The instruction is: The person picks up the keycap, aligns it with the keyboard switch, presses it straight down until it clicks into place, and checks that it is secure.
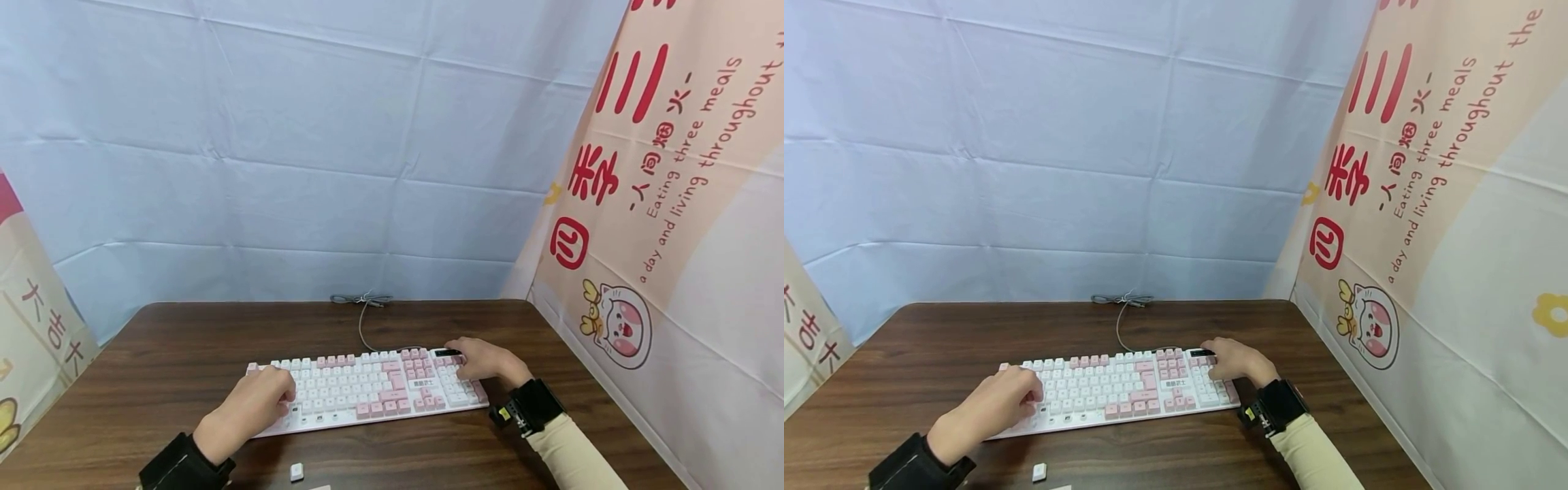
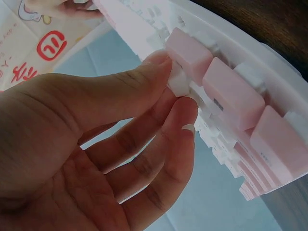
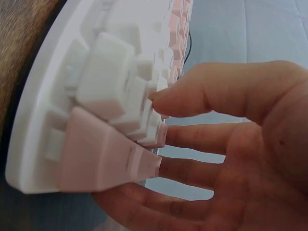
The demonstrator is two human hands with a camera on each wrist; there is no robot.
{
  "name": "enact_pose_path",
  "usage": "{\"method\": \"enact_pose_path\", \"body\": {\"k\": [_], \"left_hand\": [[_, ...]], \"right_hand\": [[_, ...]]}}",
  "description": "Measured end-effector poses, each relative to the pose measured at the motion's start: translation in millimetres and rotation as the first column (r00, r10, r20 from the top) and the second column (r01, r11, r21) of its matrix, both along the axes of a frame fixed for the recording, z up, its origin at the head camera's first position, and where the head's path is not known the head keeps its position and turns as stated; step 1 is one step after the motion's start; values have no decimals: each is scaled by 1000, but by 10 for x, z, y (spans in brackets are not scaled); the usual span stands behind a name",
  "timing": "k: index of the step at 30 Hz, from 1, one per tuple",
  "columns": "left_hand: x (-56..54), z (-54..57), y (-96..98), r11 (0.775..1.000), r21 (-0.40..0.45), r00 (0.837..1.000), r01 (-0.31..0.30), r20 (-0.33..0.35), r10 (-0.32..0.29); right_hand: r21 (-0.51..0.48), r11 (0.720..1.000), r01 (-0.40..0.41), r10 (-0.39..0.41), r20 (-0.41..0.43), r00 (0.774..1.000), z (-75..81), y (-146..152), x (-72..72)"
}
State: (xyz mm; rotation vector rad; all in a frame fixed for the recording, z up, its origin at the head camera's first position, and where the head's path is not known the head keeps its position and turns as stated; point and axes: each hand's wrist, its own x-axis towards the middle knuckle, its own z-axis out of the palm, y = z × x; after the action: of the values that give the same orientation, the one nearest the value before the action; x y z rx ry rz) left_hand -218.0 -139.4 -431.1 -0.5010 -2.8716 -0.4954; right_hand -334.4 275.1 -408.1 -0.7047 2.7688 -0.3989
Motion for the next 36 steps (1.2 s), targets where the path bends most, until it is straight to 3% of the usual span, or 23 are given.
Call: {"method": "enact_pose_path", "body": {"k": [5,15,25,32,36], "left_hand": [[-3,-1,10,1000,10,1000,15,18,-15],[9,-11,34,999,34,1000,-12,22,12],[1,-6,3,998,32,998,62,15,-63],[12,30,31,999,20,999,-26,42,25],[19,35,34,999,8,998,-47,38,47]], "right_hand": [[-6,1000,15,-15,4,1000,-12,-2,3],[1,1000,10,-10,3,1000,-15,2,13],[-8,1000,16,-16,11,1000,-15,-1,10],[-10,1000,17,-17,15,1000,-18,7,6],[-10,1000,15,-14,12,1000,-12,5,0]]}}
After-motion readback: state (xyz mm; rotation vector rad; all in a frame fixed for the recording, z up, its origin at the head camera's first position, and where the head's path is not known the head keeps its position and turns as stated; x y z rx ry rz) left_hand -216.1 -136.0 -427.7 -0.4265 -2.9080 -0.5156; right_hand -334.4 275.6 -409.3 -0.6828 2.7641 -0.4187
